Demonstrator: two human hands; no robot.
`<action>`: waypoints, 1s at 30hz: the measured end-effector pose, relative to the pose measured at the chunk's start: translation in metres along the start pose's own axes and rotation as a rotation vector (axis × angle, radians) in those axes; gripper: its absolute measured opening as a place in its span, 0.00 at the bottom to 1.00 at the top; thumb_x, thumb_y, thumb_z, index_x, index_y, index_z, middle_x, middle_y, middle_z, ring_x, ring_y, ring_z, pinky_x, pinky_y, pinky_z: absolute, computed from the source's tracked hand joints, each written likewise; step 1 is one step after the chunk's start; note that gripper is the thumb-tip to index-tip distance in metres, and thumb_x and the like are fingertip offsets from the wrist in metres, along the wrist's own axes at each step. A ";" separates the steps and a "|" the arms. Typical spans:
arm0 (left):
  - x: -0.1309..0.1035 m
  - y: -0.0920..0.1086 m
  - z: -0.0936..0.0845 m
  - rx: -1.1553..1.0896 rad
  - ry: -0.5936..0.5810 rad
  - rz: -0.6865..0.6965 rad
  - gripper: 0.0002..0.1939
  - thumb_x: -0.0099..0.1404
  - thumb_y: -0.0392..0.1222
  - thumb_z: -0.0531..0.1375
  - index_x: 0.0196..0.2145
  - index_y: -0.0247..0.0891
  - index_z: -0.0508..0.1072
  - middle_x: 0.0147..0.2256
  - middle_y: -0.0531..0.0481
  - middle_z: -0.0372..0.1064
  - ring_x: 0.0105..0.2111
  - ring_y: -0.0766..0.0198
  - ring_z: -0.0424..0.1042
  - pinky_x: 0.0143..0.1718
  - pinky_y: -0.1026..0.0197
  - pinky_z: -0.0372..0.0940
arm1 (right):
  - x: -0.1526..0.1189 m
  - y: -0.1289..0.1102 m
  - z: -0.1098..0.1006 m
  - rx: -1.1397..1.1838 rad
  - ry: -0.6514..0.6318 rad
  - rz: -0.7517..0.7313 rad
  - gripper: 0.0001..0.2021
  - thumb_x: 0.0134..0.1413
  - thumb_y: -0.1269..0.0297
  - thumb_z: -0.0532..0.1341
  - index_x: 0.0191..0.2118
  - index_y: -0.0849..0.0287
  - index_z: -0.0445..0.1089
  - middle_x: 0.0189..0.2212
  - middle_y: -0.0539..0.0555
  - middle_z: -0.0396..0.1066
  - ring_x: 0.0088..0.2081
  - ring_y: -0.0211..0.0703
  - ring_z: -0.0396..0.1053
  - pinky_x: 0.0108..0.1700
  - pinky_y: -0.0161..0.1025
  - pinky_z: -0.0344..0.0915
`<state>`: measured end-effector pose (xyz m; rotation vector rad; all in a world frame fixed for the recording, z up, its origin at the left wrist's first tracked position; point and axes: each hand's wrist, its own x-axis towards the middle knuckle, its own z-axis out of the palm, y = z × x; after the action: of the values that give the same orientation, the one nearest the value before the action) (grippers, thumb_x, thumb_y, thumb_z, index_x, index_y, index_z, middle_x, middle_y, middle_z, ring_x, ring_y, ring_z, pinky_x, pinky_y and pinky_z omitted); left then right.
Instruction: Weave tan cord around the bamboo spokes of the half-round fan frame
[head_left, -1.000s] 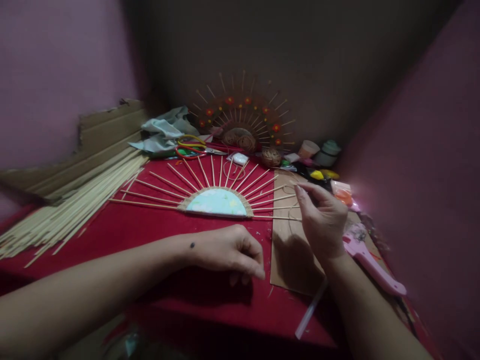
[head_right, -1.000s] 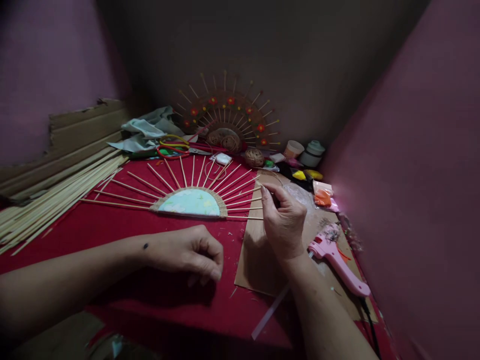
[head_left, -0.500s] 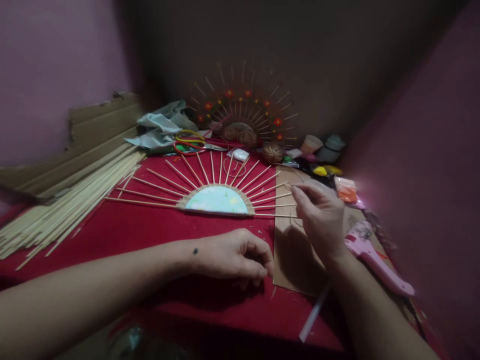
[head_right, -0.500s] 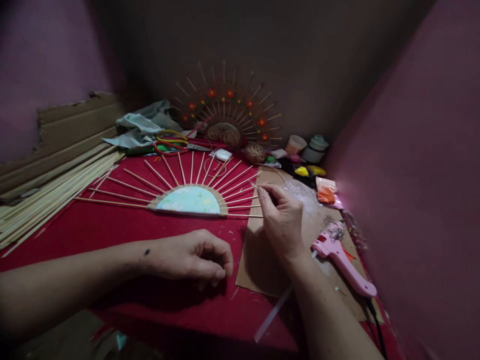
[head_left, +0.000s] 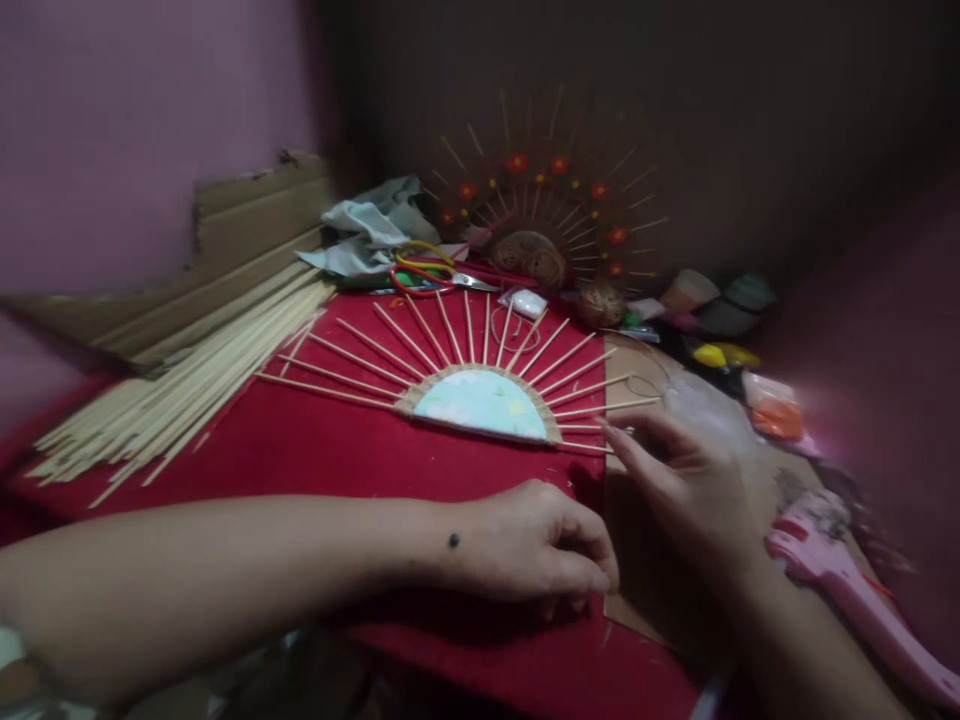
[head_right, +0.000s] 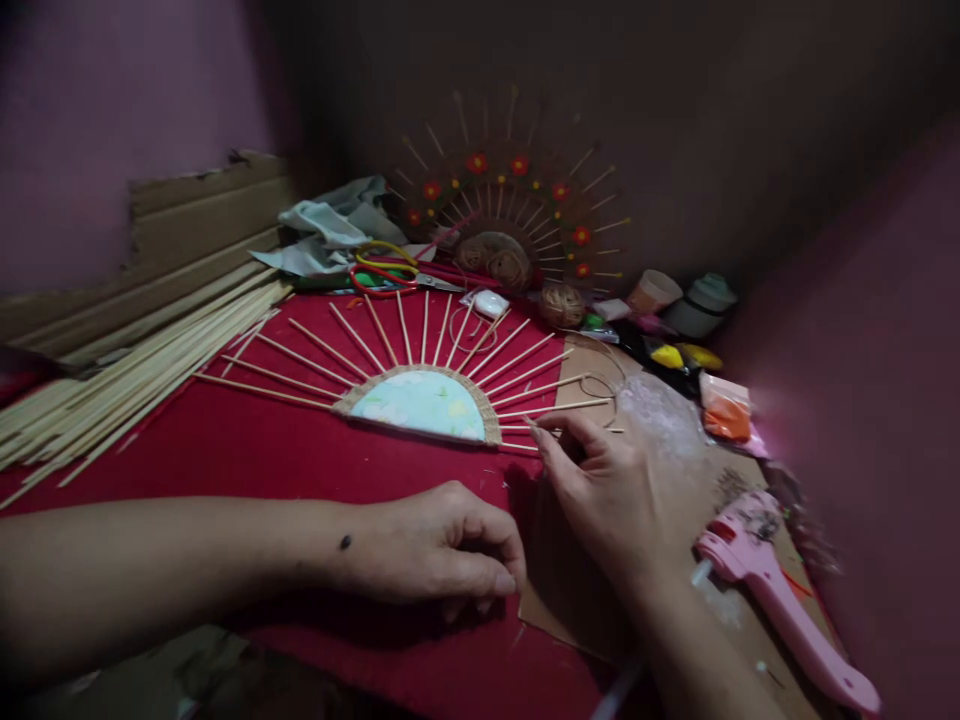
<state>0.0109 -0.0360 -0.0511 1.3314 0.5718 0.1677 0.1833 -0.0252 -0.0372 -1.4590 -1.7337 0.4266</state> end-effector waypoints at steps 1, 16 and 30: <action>0.000 -0.001 -0.001 -0.010 0.001 0.010 0.03 0.58 0.35 0.55 0.31 0.35 0.69 0.22 0.56 0.63 0.18 0.73 0.62 0.19 0.70 0.60 | -0.002 0.000 0.001 -0.024 -0.015 -0.013 0.06 0.51 0.62 0.60 0.33 0.58 0.72 0.24 0.49 0.72 0.25 0.35 0.68 0.26 0.30 0.62; 0.007 -0.006 -0.001 -0.049 0.016 0.060 0.06 0.56 0.37 0.57 0.23 0.35 0.66 0.18 0.56 0.62 0.15 0.70 0.63 0.16 0.68 0.60 | 0.019 -0.023 0.027 -0.393 -0.121 -0.491 0.07 0.51 0.69 0.57 0.32 0.57 0.74 0.25 0.49 0.75 0.25 0.36 0.72 0.27 0.31 0.64; 0.008 -0.009 0.000 0.157 0.058 0.159 0.04 0.56 0.35 0.56 0.24 0.35 0.68 0.19 0.55 0.65 0.19 0.71 0.66 0.23 0.69 0.61 | 0.034 -0.029 0.060 -0.986 -0.367 -0.688 0.15 0.52 0.54 0.56 0.42 0.54 0.70 0.38 0.55 0.72 0.22 0.39 0.67 0.20 0.36 0.41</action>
<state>0.0161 -0.0342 -0.0617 1.5291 0.5367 0.2975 0.1193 0.0130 -0.0412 -1.2738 -2.7979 -0.6646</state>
